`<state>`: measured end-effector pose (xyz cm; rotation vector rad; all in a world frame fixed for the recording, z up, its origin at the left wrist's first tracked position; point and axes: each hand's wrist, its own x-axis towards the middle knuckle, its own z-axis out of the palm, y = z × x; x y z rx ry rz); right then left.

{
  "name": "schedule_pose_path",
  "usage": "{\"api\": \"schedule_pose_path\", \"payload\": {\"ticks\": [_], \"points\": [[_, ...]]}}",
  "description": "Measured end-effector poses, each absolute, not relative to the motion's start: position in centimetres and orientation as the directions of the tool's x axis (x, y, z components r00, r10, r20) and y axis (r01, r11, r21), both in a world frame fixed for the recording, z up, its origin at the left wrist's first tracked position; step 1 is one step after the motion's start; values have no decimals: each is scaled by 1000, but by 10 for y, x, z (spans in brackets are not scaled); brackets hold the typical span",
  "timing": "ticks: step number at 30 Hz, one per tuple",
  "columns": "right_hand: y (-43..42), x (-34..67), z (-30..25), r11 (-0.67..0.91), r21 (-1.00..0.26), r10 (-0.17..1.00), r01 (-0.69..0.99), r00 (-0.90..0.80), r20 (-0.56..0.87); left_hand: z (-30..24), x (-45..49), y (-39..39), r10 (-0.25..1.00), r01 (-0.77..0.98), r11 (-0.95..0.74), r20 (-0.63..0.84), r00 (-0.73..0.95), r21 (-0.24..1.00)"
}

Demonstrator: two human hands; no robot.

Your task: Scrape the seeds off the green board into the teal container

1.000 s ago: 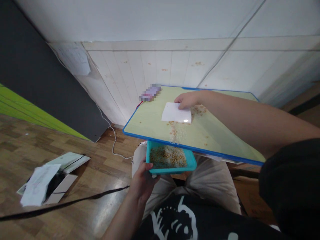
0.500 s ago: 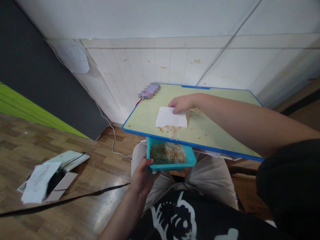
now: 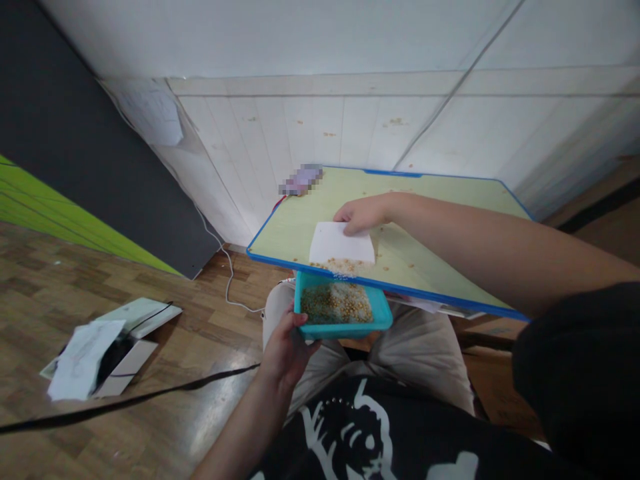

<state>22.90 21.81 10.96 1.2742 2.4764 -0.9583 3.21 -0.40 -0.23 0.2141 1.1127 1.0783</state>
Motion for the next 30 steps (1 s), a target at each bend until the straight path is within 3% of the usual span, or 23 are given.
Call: {"api": "schedule_pose_path", "payload": {"ticks": [12,30], "points": [[205,228,112,441,-512,619,737,-663,-421,5,35,-3,773,-582,517,-634,4,627],[164,232,149,690,-338,607,640,-766,-209,-3,35,-1,796,-597,502,-604,37,626]]}}
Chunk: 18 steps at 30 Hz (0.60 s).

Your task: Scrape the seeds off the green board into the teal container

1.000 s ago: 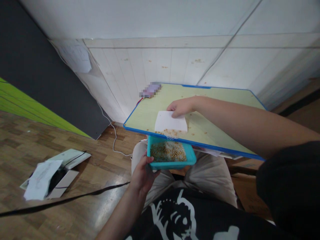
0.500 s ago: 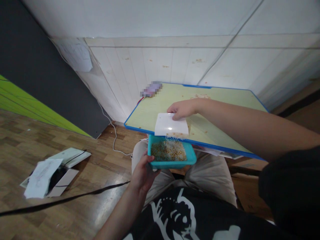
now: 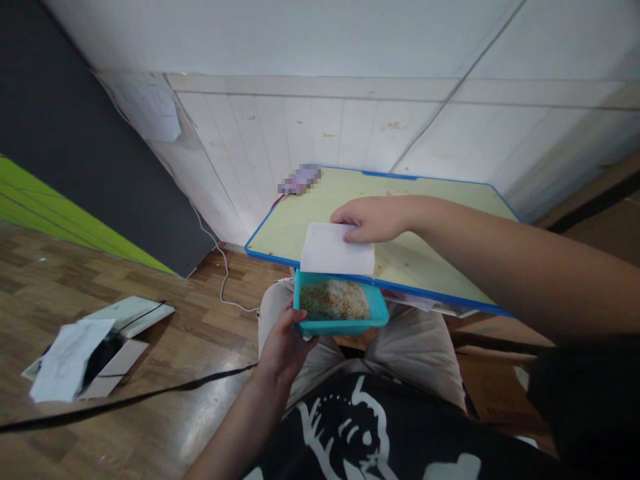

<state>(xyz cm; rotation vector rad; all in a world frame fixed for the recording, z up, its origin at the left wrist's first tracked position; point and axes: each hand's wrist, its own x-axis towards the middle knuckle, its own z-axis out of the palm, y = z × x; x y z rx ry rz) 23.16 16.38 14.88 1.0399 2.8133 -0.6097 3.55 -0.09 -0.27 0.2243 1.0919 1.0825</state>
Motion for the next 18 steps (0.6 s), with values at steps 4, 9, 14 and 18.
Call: {"api": "schedule_pose_path", "payload": {"ticks": [4,9,14,18], "points": [[163,234,167,697,-263,660,667,-740,-128,4,37,-2,797,-595,495,-603,22,633],[175,207,169,706,-150,704,692,-708,45,-3,32,-6,793,-617,480,-610,0,624],[190,147,137,737,-100,673,669,-712,199,-12,22,-10,789,-645,446,-613,-43,620],[193,109,108,762,-76,644,643,-742,186,-15,16,-13,787,-641,438,-613,-65,630]]}}
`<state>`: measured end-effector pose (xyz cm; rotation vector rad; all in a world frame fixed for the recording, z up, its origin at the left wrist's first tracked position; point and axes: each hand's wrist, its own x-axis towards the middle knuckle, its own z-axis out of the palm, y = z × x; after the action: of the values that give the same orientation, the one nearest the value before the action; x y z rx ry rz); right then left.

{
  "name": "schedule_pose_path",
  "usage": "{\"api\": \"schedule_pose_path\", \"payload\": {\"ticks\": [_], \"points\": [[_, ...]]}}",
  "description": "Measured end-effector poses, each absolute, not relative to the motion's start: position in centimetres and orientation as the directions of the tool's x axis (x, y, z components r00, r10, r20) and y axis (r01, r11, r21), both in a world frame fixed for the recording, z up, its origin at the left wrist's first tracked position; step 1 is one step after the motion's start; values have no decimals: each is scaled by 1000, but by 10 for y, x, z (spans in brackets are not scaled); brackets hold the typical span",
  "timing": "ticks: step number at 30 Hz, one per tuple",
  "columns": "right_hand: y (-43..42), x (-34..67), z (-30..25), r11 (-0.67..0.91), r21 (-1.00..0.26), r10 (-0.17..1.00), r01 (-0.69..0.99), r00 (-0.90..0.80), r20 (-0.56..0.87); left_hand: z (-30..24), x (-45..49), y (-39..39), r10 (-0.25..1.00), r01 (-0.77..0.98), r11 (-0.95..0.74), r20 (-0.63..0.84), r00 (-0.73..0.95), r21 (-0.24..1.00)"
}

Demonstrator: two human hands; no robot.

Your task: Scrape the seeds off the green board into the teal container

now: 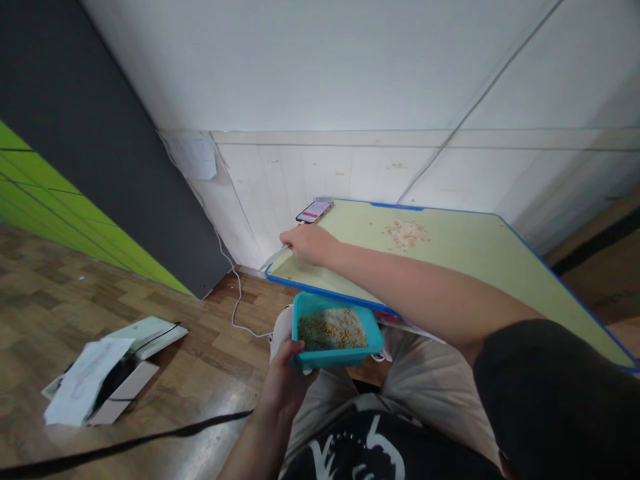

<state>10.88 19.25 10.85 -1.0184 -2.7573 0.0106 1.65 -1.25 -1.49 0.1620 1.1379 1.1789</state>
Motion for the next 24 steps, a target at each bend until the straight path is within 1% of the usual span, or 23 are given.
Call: {"api": "schedule_pose_path", "payload": {"ticks": [4,10,18,24], "points": [[184,101,100,779,31,618,626,-775,135,-18,12,-13,798,-656,402,-596,-92,639],[168,127,114,761,137,636,634,-771,35,-24,6,-9,793,-664,393,-600,-105,636],[151,175,111,792,172,593,585,-805,9,-19,9,-5,808,-640,436,-588,-31,633],[131,207,110,783,165,613,600,-789,-40,-14,16,-3,791,-645,444,-611,-44,622]]}}
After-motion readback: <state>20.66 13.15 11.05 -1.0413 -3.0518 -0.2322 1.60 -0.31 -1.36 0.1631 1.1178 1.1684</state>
